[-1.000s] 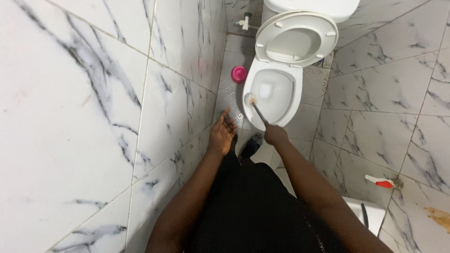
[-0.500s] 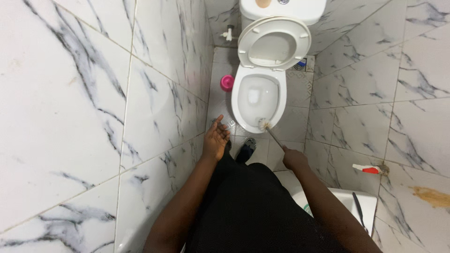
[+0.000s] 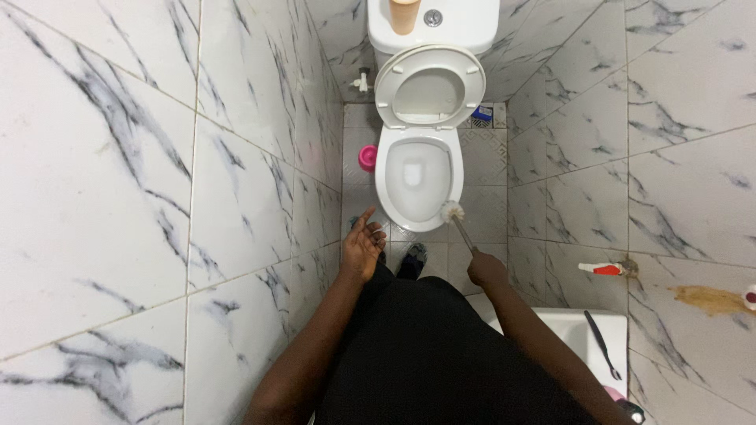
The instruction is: The person cleans a toilet by scrubbing the inside of the bowl with a brush and wiping the exterior surfaces of the tank and seat with their hands.
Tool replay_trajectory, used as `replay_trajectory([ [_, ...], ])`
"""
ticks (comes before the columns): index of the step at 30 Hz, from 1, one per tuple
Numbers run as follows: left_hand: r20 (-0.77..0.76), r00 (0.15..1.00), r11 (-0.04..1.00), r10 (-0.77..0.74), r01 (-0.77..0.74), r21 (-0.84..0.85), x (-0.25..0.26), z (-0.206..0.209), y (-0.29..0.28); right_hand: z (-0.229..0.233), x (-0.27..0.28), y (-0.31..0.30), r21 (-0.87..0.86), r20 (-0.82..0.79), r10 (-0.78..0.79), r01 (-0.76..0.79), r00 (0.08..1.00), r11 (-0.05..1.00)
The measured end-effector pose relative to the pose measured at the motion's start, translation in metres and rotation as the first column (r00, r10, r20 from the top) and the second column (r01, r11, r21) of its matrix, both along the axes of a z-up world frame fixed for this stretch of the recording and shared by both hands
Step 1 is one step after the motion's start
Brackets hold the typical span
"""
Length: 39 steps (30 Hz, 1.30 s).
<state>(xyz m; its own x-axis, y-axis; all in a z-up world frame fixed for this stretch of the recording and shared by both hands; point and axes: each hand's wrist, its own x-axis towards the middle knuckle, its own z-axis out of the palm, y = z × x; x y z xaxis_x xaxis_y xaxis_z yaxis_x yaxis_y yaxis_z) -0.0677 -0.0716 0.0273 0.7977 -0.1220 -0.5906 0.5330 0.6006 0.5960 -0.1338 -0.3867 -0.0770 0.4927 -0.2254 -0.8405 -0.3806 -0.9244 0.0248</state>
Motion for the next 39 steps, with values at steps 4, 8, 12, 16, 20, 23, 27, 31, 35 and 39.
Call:
replay_trajectory([
  [4, 0.025, 0.999, 0.997, 0.024, -0.022, -0.068, -0.007, 0.003, 0.001, -0.010, -0.016, -0.023, -0.003, 0.065, 0.000, 0.001, 0.998, 1.000],
  [8, 0.023, 0.999, 0.998, 0.036, -0.034, -0.047, -0.014, 0.003, -0.002, -0.010, -0.021, -0.037, 0.107, 0.097, -0.194, 0.183, 0.976, 0.977],
  [12, -0.007, 1.000, 1.000, 0.013, -0.013, 0.018, -0.021, 0.005, -0.004, -0.019, -0.012, -0.029, 0.066, 0.092, -0.060, 0.054, 0.994, 0.996],
  [16, -0.004, 1.000, 1.000, 0.006, -0.006, -0.027, -0.029, 0.007, -0.003, -0.027, 0.005, -0.034, 0.052, 0.117, -0.035, 0.030, 0.993, 0.998],
  [20, 0.044, 0.999, 1.000, -0.006, 0.007, -0.020, -0.032, 0.015, 0.003, -0.034, 0.017, -0.023, 0.032, 0.050, -0.037, 0.035, 0.998, 0.999],
  [23, 0.062, 0.998, 1.000, 0.010, -0.011, 0.005, -0.026, 0.021, 0.005, -0.040, 0.018, -0.022, 0.003, 0.081, 0.067, -0.067, 0.994, 0.998],
  [27, 0.056, 0.998, 1.000, 0.019, -0.018, -0.017, -0.024, 0.023, 0.009, -0.039, 0.019, -0.008, 0.072, 0.142, 0.026, -0.036, 0.990, 0.997],
  [31, 0.044, 0.998, 0.999, 0.041, -0.040, -0.026, -0.021, 0.024, 0.009, -0.020, 0.032, 0.008, 0.196, 0.093, -0.072, 0.053, 0.993, 0.979],
  [35, -0.007, 0.999, 0.999, 0.051, -0.051, 0.001, -0.011, 0.020, 0.006, -0.020, 0.041, 0.034, 0.121, 0.175, 0.053, -0.075, 0.983, 0.990],
  [39, -0.053, 0.998, 0.995, 0.046, -0.050, -0.084, -0.002, 0.007, 0.007, -0.024, 0.052, 0.056, 0.024, 0.143, 0.208, -0.214, 0.968, 0.977],
])
